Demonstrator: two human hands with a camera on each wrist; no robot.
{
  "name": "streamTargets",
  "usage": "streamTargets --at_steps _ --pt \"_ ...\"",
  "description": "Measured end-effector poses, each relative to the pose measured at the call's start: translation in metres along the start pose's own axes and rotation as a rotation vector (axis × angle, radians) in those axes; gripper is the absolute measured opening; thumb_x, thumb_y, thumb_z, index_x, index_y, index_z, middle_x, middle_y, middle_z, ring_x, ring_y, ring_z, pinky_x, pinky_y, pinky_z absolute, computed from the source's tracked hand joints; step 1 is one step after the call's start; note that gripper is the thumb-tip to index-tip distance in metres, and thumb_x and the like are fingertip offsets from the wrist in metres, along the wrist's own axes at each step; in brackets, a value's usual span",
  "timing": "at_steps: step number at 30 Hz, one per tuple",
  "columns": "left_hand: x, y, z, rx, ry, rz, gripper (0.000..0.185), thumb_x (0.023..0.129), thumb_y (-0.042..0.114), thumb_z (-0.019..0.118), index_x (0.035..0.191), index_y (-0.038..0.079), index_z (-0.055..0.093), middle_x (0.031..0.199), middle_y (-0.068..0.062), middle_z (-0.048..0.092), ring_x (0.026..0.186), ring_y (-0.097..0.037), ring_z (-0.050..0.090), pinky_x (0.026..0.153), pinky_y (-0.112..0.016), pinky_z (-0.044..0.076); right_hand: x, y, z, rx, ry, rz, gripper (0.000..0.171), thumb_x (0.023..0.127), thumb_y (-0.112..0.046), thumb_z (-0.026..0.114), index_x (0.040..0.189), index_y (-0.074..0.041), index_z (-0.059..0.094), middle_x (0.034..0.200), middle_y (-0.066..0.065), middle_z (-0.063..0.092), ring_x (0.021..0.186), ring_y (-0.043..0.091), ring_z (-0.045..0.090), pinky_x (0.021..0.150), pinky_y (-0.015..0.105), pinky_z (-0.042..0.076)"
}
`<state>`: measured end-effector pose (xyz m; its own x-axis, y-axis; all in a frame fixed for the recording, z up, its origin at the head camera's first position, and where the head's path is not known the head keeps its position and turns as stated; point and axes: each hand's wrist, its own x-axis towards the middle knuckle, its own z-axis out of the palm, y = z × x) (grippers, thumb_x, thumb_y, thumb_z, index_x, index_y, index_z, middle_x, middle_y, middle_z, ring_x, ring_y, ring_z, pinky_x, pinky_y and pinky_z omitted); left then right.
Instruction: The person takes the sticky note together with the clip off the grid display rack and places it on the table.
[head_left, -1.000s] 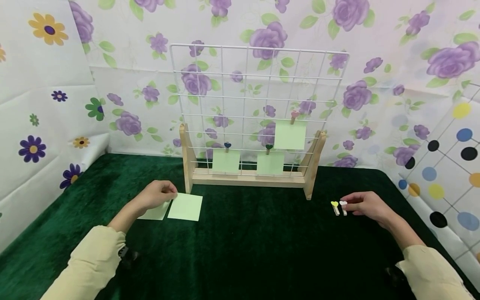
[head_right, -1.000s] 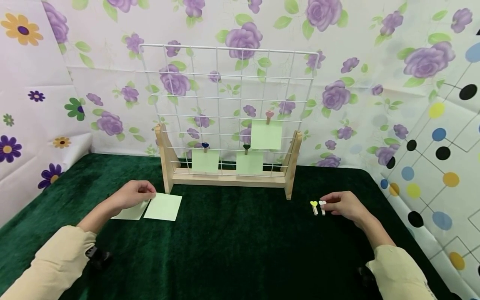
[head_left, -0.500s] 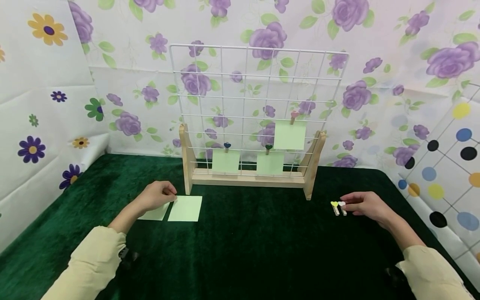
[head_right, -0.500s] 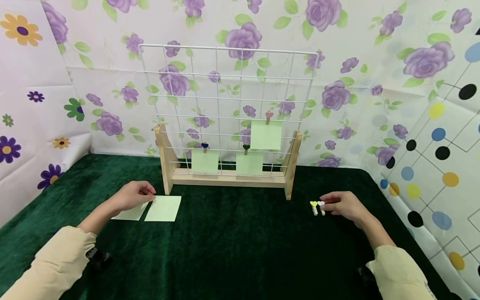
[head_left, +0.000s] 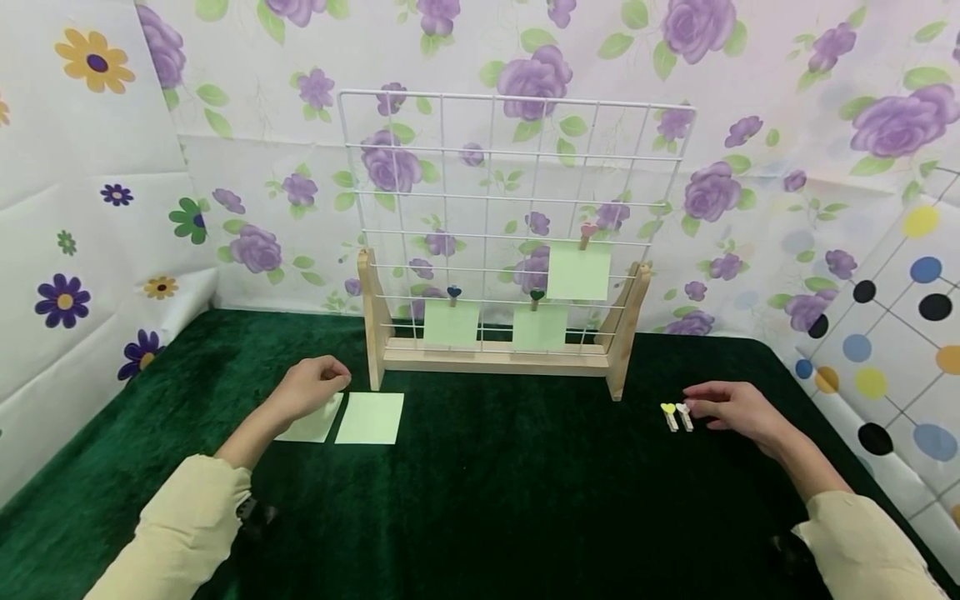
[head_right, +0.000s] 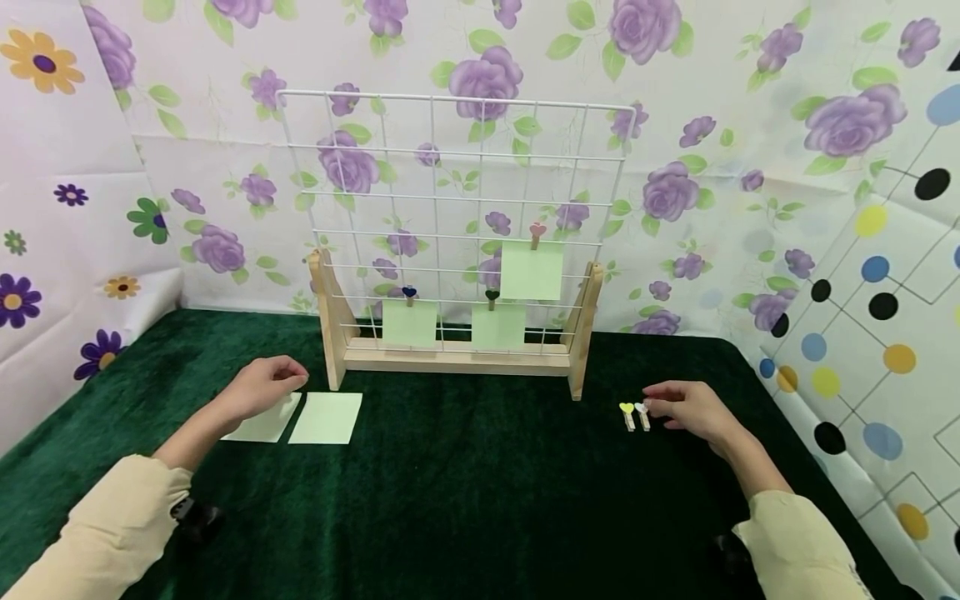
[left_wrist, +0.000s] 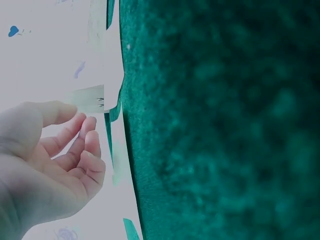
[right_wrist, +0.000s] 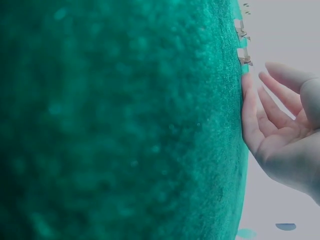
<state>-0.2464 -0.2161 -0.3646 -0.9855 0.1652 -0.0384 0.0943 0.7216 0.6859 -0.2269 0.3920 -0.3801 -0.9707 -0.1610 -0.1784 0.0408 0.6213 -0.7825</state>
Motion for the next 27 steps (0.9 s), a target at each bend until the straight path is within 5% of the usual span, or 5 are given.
streamTargets --at_steps 12,27 --pt "-0.001 0.019 0.006 -0.036 -0.049 -0.009 0.032 0.102 0.021 0.049 0.123 -0.002 0.056 0.124 -0.023 0.056 0.118 -0.040 0.049 0.090 -0.054 0.044 0.001 -0.003 -0.002 0.017 0.025 0.017 0.053 0.102 -0.028 0.051 0.137 0.012 0.043 0.126 0.025 0.056 0.105 0.025 0.060 0.080 0.034 0.054" --pt "0.007 0.046 0.015 -0.108 -0.007 0.063 0.033 0.102 0.022 0.050 0.125 -0.001 0.057 0.122 -0.020 0.058 0.110 -0.034 0.054 0.083 -0.047 0.047 0.000 -0.029 -0.007 -0.011 0.121 -0.067 0.055 0.103 -0.034 0.046 0.139 0.008 0.043 0.132 0.029 0.052 0.107 0.023 0.060 0.081 0.032 0.054"
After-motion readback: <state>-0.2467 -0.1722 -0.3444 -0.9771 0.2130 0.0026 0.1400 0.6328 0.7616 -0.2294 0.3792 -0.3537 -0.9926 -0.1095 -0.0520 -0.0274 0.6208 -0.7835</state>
